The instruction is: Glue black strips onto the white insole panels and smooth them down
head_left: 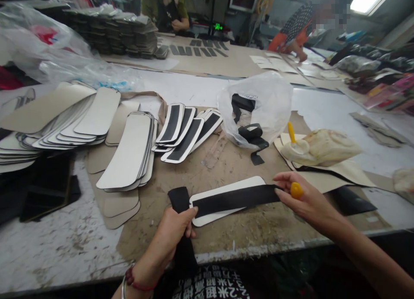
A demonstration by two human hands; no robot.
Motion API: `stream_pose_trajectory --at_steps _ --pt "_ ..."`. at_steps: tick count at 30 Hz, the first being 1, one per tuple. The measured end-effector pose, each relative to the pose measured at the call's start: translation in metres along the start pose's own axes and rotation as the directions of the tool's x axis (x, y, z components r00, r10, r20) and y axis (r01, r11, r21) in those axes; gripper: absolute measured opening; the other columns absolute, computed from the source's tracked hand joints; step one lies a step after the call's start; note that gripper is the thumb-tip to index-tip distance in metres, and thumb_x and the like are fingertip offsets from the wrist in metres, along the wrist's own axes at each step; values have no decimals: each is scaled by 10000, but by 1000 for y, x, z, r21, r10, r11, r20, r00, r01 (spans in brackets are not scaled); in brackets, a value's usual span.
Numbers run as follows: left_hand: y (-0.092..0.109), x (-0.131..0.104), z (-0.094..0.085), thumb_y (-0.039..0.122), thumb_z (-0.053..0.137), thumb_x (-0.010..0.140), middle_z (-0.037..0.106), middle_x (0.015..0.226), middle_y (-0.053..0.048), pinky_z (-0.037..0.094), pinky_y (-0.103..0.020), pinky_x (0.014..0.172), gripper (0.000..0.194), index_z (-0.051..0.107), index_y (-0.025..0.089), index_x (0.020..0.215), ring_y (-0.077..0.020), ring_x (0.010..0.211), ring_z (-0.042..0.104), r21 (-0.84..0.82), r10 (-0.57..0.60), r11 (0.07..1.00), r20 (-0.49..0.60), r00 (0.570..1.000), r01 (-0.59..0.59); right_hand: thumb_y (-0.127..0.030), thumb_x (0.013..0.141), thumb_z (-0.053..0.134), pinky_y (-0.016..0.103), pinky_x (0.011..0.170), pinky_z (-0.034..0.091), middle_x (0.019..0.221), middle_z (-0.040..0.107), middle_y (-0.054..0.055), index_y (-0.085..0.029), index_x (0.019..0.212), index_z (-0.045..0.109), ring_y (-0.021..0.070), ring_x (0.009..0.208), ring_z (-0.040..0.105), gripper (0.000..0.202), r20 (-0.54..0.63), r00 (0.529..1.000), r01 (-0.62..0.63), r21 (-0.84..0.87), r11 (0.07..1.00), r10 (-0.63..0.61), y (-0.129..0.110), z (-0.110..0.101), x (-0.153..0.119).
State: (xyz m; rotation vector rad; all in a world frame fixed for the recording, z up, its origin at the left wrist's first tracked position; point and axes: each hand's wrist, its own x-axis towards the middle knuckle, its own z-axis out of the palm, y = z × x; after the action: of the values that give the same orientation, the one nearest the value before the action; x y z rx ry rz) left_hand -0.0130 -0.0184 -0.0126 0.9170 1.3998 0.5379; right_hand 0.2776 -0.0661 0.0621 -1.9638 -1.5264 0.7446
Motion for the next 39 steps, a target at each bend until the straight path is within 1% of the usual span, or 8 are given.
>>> stream_pose_trajectory --at_steps 4,7,13,19,23,28,34,39 --pt "0 2 -1 503 587 614 387 295 3 377 -280 552 469 417 220 281 -156 373 487 27 -4 1000 7 1000 4 -390 757 524 294 589 471 780 591 37 -187 1004 508 200 710 605 320 12 997 -75 -47 996 75 34 15 21" --pt "0 3 0 514 591 620 388 295 5 385 -287 565 479 405 228 284 -164 381 492 42 -10 999 12 1000 9 -346 769 506 303 609 459 768 581 35 -186 1005 502 199 690 598 286 8 998 -58 -110 992 60 44 24 26" --pt "-4 5 -1 519 600 654 388 319 16 377 -303 588 488 404 234 309 -180 408 505 64 -12 998 18 1000 10 -214 793 507 318 711 455 854 614 49 -198 1079 476 204 763 620 288 27 1000 14 -286 958 -7 42 29 26" --pt "-5 6 -2 574 572 632 375 321 9 368 -329 629 514 384 244 285 -198 422 510 114 -8 993 7 1000 7 -160 801 508 303 736 457 937 620 64 -203 1120 461 196 824 618 325 54 994 107 -336 936 -94 54 34 29" --pt "-5 6 -1 582 564 639 373 319 12 371 -331 630 514 381 249 292 -198 414 503 114 -9 993 9 1000 8 -147 793 510 320 722 458 937 626 78 -184 1125 459 208 793 614 338 73 994 101 -366 925 -80 63 38 32" --pt "-5 7 -1 570 564 658 384 316 10 374 -330 650 516 393 246 296 -194 417 502 129 -4 992 9 1000 3 -166 808 504 335 741 445 974 627 83 -198 1142 459 222 825 616 339 89 993 105 -384 917 -76 60 34 33" --pt "-3 6 0 603 580 611 379 312 5 384 -328 613 515 391 249 289 -204 414 507 116 -41 992 -16 999 42 -172 792 534 351 777 437 1019 638 101 -198 1167 464 255 907 614 382 138 990 38 -379 924 17 58 31 39" --pt "-2 6 1 594 575 620 378 314 5 397 -328 624 518 382 254 280 -199 409 501 119 -35 992 -12 999 37 -165 798 522 310 754 446 1001 648 92 -193 1182 463 219 869 627 389 146 989 28 -359 933 27 58 32 41"
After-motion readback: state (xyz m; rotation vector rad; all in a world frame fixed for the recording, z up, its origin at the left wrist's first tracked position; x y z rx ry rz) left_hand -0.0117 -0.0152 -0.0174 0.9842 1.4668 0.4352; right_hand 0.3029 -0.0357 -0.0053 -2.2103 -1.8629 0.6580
